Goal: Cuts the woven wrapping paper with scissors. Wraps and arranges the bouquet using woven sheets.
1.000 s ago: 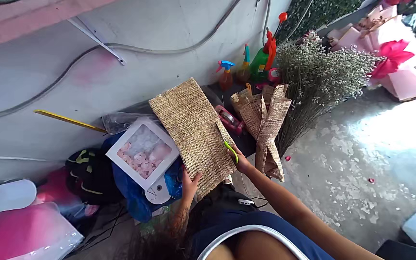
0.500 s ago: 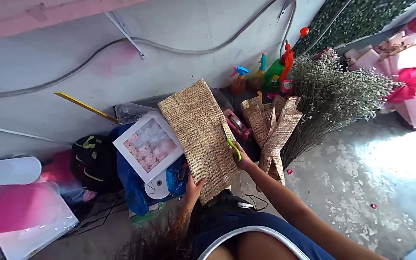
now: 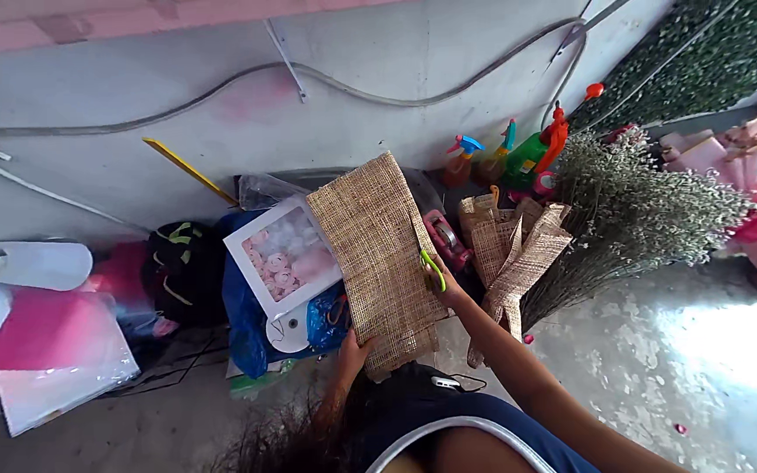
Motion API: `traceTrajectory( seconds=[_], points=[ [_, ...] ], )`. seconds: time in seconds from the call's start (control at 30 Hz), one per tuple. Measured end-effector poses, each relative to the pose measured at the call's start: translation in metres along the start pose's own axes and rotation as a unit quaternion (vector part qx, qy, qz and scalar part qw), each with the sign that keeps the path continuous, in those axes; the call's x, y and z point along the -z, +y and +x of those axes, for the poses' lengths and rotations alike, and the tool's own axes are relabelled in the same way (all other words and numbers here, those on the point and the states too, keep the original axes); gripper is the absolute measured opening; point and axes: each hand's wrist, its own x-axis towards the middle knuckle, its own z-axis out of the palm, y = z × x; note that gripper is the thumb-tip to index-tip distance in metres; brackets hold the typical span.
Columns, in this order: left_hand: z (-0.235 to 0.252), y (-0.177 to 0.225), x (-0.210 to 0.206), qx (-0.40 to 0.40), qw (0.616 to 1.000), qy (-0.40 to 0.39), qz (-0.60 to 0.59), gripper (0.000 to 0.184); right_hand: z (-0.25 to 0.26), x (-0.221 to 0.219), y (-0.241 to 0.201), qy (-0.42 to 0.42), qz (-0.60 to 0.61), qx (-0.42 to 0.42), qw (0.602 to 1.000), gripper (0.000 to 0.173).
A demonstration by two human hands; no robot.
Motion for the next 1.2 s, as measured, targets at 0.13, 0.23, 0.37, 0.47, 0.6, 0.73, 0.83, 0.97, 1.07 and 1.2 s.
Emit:
traceTrajectory(
  seconds=[0.13, 0.23, 0.37, 0.47, 0.6, 0.73, 0.83, 0.97, 1.07, 1.2],
  points=[
    [0.002, -0.003, 0.0, -0.005, 1.0, 0.007, 0.003, 0.074, 0.007, 0.006, -0.004, -0.029, -0.007, 0.007, 1.0, 0.025],
    [0.0, -0.004, -0.001, 0.001, 1.0, -0.003, -0.01, 0.071, 0.01, 0.003, -0.011, -0.031, -0.019, 0.003, 0.999, 0.025],
    [-0.001, -0.009, -0.001, 0.01, 0.999, -0.012, -0.031, 0.07, 0.015, 0.0, -0.012, -0.045, -0.009, 0.028, 0.999, 0.022],
    [0.001, -0.019, 0.001, 0.01, 1.0, -0.012, -0.025, 0.071, 0.02, -0.006, -0.018, -0.059, -0.005, 0.026, 0.998, 0.026],
    [-0.001, -0.02, 0.005, 0.015, 1.0, -0.012, -0.014, 0.07, 0.027, -0.011, -0.02, -0.044, -0.016, 0.036, 0.998, 0.022],
    [-0.002, -0.023, 0.006, 0.026, 0.999, -0.023, -0.01, 0.068, 0.028, -0.021, -0.03, -0.042, -0.043, 0.02, 0.998, 0.028],
    [-0.001, -0.026, 0.006, 0.026, 0.999, -0.018, -0.006, 0.067, 0.029, -0.025, -0.033, -0.011, -0.061, 0.025, 0.998, 0.026],
    [-0.001, -0.037, 0.006, 0.024, 0.999, -0.003, -0.037, 0.069, 0.027, -0.024, -0.038, -0.025, -0.082, 0.028, 0.996, 0.023],
    [-0.005, -0.039, 0.009, 0.036, 0.997, 0.009, -0.062, 0.071, 0.022, -0.02, -0.041, -0.038, -0.09, 0.036, 0.995, 0.02],
    [-0.012, -0.027, 0.016, 0.034, 0.997, 0.004, -0.066, 0.071, 0.022, -0.02, -0.036, -0.066, -0.064, 0.017, 0.996, 0.021]
  ],
)
